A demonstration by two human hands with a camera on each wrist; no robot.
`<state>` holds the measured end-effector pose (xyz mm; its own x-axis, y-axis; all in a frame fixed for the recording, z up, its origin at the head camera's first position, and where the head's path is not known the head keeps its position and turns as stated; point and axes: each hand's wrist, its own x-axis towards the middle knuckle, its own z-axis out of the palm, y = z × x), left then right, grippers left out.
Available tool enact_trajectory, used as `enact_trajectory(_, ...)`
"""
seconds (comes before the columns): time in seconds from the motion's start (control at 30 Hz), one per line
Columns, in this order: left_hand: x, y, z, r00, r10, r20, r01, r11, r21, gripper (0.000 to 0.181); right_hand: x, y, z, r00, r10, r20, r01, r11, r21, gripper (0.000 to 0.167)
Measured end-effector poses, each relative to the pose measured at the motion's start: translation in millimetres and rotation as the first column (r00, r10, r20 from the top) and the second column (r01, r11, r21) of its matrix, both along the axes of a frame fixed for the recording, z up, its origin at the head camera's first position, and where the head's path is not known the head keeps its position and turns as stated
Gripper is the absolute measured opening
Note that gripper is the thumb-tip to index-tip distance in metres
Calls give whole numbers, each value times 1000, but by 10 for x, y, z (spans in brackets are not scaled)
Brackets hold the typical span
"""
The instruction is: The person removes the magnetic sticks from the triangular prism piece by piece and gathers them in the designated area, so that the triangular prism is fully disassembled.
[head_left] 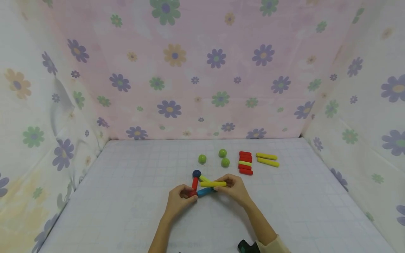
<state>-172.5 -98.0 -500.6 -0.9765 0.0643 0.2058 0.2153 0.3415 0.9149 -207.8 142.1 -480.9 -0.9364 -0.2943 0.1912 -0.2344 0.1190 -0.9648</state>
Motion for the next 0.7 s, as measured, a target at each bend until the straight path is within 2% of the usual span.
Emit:
enact_trajectory(0.3,8,7,13,1000,3,5,-3,1000,0,24,-70,468,33,991,-132,-30,133,991,34,24)
enact_trajectory(0.43,6,9,6,1000,8,6,-8,1000,3,25,-97,726,19,977,-209,39,206,976,68,32)
enact_trajectory(0.53,6,10,1,1000,9,2,-10,1000,7,24,-125,934,4,959,-263,103,253,962,98,42)
enact_trajectory(0.7,6,8,-1,1000,9,2,-9,1000,8,25,-188,1256,-28,945,-298,134,292,954,61,52)
